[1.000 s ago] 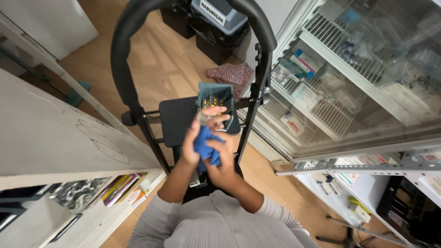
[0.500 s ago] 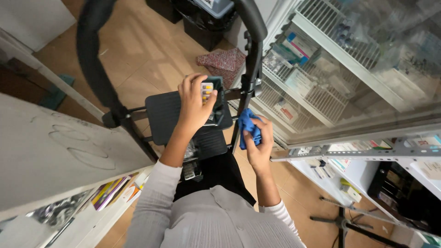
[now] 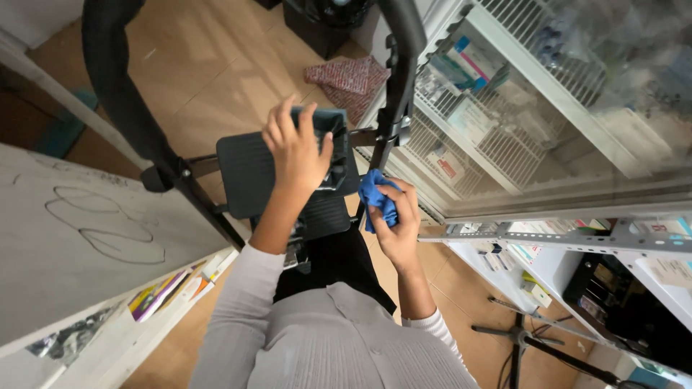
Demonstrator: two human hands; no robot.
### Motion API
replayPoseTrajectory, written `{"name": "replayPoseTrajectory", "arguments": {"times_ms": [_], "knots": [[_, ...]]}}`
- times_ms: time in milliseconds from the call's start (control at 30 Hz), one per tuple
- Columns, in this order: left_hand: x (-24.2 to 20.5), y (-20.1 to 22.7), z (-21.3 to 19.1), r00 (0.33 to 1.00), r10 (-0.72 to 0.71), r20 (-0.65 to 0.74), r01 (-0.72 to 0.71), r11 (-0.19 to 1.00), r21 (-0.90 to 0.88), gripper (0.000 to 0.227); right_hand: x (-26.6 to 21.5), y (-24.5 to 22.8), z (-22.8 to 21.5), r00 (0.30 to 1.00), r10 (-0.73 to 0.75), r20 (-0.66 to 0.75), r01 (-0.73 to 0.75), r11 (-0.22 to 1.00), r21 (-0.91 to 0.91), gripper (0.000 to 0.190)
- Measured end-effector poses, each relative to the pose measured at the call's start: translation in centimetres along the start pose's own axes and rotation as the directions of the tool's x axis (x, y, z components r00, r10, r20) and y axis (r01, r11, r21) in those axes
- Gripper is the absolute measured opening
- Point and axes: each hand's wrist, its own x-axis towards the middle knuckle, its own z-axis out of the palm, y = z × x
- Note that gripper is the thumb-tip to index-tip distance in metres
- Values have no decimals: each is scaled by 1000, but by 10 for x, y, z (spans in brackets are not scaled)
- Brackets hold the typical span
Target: The person retrieves blister packs of pills from a wall-mounted storage unit and places them into a small bin on a step ladder. They then use a blue cloth to wipe the blister packs and the bin before arranging the items inside.
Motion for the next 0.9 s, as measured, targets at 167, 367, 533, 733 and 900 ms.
{"name": "replayPoseTrajectory", "arguments": {"times_ms": [167, 367, 533, 733, 900], "knots": [[-22, -9, -54, 996, -54, -64, 38, 973, -228, 54, -5, 14, 8, 993, -65, 102, 62, 997, 37, 37], [-87, -31, -90, 982, -189, -22, 155, 863, -481, 34, -36, 54, 41, 952, -74, 297, 56, 996, 71, 43], [-148, -49, -96, 930, -356, 91, 347, 771, -535, 18, -63, 82, 73, 878, 126, 461, -129, 991, -25, 44], [-199, -80, -81, 806, -499, 317, 591, 674, -442, 15, -90, 170, 128, 687, 427, 588, -233, 896, -378, 38], [-216, -91, -85, 780, -516, 355, 624, 685, -376, 22, -79, 166, 162, 700, 512, 498, -270, 835, -479, 53]]}}
